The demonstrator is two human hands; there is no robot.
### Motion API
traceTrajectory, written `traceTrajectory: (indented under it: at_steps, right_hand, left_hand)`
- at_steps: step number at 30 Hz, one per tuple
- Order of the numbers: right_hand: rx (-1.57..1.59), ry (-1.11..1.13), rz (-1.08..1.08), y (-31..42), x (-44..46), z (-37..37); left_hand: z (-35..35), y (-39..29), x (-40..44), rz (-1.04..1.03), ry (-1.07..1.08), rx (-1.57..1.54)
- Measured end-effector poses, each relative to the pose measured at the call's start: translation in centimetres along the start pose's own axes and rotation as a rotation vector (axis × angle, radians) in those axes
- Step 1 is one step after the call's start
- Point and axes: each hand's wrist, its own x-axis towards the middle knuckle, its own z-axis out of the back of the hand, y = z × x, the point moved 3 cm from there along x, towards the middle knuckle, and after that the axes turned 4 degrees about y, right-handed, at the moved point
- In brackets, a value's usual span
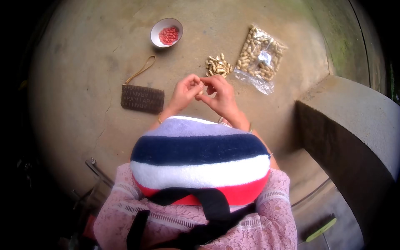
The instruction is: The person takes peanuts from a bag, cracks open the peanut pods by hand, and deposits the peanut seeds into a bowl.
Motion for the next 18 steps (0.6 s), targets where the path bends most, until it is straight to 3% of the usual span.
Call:
traceTrajectory:
  at_steps: [7, 9, 13, 18]
  right_hand:
    - [0.091, -0.044, 0.002, -0.5, -0.1, -0.4]
    - [0.241, -0.059, 0.008, -1.9, -0.2, -0.7]
    - [0.153, -0.035, 0.008, -1.7, -0.3, -0.7]
    - [0.255, -0.005, -0.050, -0.5, 0.1, -0.1]
  left_hand:
    - [-0.3, 0.3, -0.1, -0.003, -0.085, 0.105]
    - [-0.3, 0.7, 0.3, -0.108, 0.049, -0.007]
    - [-0.6, 0.2, 0.3, -0.083, 0.128, -0.039]
    - [-0.7, -0.2, -0.1, -0.011, -0.041, 0.028]
